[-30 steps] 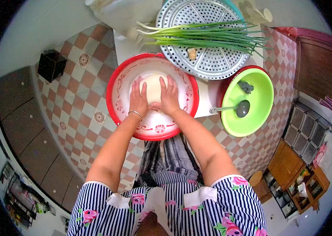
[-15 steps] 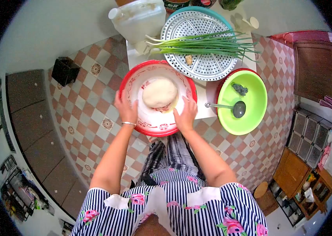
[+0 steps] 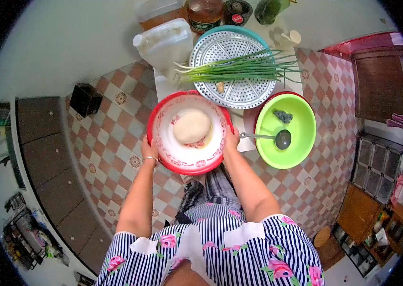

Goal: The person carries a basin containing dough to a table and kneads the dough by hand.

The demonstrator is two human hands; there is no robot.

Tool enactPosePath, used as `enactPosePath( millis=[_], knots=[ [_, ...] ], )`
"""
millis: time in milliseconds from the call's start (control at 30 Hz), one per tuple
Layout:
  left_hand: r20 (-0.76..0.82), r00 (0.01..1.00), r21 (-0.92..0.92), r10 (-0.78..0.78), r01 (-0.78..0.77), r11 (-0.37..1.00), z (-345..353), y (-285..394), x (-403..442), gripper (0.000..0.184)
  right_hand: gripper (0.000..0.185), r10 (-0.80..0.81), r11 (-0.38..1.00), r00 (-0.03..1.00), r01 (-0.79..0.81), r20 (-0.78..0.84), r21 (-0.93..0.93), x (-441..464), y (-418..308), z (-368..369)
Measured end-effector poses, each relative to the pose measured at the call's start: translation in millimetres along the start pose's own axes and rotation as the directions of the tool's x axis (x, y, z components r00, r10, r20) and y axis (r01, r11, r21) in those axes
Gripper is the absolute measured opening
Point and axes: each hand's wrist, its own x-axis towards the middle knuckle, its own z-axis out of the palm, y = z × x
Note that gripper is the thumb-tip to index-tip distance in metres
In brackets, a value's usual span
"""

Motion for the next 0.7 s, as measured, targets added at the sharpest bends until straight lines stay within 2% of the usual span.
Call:
enactPosePath(
  millis=[100, 167, 200, 300, 400, 500, 600, 667, 700],
  knots=[
    [0.003, 1.000, -0.089, -0.013, 0.013, 0.996, -0.4, -18.0, -21.3, 0.046, 0.024, 0.147, 0.985, 0.989, -0.143, -0.025, 0.098, 0.7, -3.8, 0.4],
    [0.027, 0.992, -0.122, -0.124, 0.127, 0.984, -9.4, -20.6, -38.9, 0.045, 0.030, 0.193, 0.972, 0.981, -0.193, 0.018, 0.131, -15.2, -15.0, -1.4],
    [0.040, 0.983, -0.138, -0.179, 0.182, 0.974, -14.7, -20.4, -48.0, 0.044, 0.028, 0.182, 0.983, 0.983, -0.182, -0.012, 0.007, -5.8, -2.0, -7.2],
    [0.033, 0.966, -0.147, -0.255, 0.257, 0.955, -45.8, -0.8, -80.8, 0.042, 0.026, 0.286, 0.955, 0.957, -0.289, 0.044, 0.072, -30.1, -5.6, -12.0],
    [0.077, 0.945, -0.128, -0.316, 0.324, 0.937, -63.7, -23.9, -102.4, 0.040, 0.027, 0.334, 0.938, 0.938, -0.340, 0.091, 0.064, -34.2, 26.7, -29.4],
    [0.077, 0.914, -0.168, -0.399, 0.407, 0.898, -79.1, -41.2, -124.6, 0.038, 0.027, 0.425, 0.887, 0.892, -0.444, 0.153, 0.128, -71.2, 7.6, -34.5],
    [0.089, 0.908, -0.229, -0.409, 0.419, 0.879, -95.7, -43.1, -144.9, 0.039, 0.025, 0.447, 0.868, 0.875, -0.474, 0.187, 0.145, -92.7, 4.1, -48.2],
    [0.099, 0.913, -0.170, -0.397, 0.408, 0.897, -100.9, -50.7, -153.8, 0.040, 0.026, 0.444, 0.862, 0.862, -0.485, 0.243, 0.148, -113.8, -15.0, -55.9],
    [0.107, 0.916, -0.141, -0.387, 0.399, 0.906, -100.8, -54.5, -157.1, 0.040, 0.026, 0.442, 0.861, 0.871, -0.479, 0.215, 0.171, -118.6, -16.6, -59.7]
  ],
)
